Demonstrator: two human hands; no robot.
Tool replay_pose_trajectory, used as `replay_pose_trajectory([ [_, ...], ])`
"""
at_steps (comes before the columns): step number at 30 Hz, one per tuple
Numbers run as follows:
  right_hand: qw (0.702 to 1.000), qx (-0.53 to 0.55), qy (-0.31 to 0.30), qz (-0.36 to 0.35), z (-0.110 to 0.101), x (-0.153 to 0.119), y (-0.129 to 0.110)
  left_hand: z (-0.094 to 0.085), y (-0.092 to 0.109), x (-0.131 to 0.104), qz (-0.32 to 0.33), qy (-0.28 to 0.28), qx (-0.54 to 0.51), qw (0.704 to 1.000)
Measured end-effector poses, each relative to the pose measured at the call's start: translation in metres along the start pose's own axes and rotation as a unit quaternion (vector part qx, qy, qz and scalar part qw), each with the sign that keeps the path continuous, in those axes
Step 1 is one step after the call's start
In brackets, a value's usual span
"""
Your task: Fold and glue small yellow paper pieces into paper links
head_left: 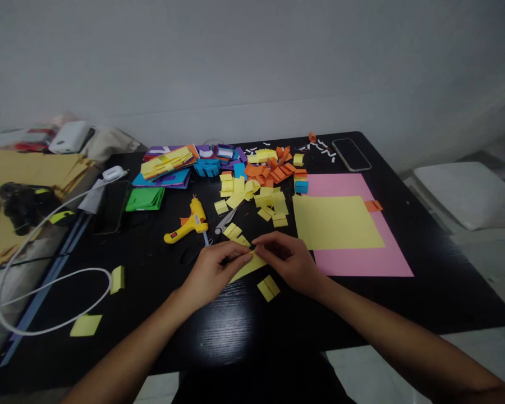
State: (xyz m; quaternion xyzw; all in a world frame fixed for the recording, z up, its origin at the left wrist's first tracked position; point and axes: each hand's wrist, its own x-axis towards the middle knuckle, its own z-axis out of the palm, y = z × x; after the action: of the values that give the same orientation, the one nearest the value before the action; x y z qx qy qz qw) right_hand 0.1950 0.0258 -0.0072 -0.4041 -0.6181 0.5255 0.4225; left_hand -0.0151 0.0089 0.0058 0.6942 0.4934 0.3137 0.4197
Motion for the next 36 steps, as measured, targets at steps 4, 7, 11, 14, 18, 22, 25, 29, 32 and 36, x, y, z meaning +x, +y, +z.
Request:
replay_pose_trajectory([
  [4, 0.998, -0.015, 0.057, 0.008, -0.004, 0.004, 0.001, -0.008, -0.002, 0.002, -0.035, 0.051, 0.012, 0.998],
  [7, 0.999, -0.018, 0.033, 0.021, -0.006, 0.004, 0.002, -0.011, -0.004, 0.003, -0.035, 0.062, 0.018, 0.997],
  [11, 0.999, -0.029, -0.011, 0.035, -0.003, 0.002, 0.004, -0.009, -0.003, 0.002, -0.030, 0.033, 0.001, 0.999],
  [14, 0.999, -0.025, 0.009, 0.025, -0.003, 0.003, 0.005, -0.010, -0.003, 0.002, -0.057, 0.044, -0.025, 0.997],
  [18, 0.999, -0.049, -0.007, 0.003, -0.007, 0.004, 0.003, -0.014, -0.002, 0.004, -0.085, 0.064, -0.080, 0.991],
  [22, 0.992, -0.084, -0.061, -0.077, -0.009, 0.003, 0.000, -0.015, 0.001, 0.006, -0.097, 0.050, -0.116, 0.987],
  [25, 0.988, -0.106, -0.060, -0.100, -0.010, 0.003, 0.001, -0.014, 0.002, 0.006, -0.101, 0.045, -0.132, 0.985],
  [29, 0.988, -0.110, -0.043, -0.104, -0.010, 0.003, 0.004, -0.015, 0.002, 0.006, -0.104, 0.042, -0.159, 0.981],
  [32, 0.989, -0.095, -0.045, -0.099, -0.010, 0.003, 0.005, -0.016, 0.001, 0.007, -0.109, 0.040, -0.171, 0.978],
  [36, 0.995, -0.073, -0.041, -0.062, -0.010, 0.002, 0.004, -0.016, 0.001, 0.007, -0.104, 0.048, -0.178, 0.977],
])
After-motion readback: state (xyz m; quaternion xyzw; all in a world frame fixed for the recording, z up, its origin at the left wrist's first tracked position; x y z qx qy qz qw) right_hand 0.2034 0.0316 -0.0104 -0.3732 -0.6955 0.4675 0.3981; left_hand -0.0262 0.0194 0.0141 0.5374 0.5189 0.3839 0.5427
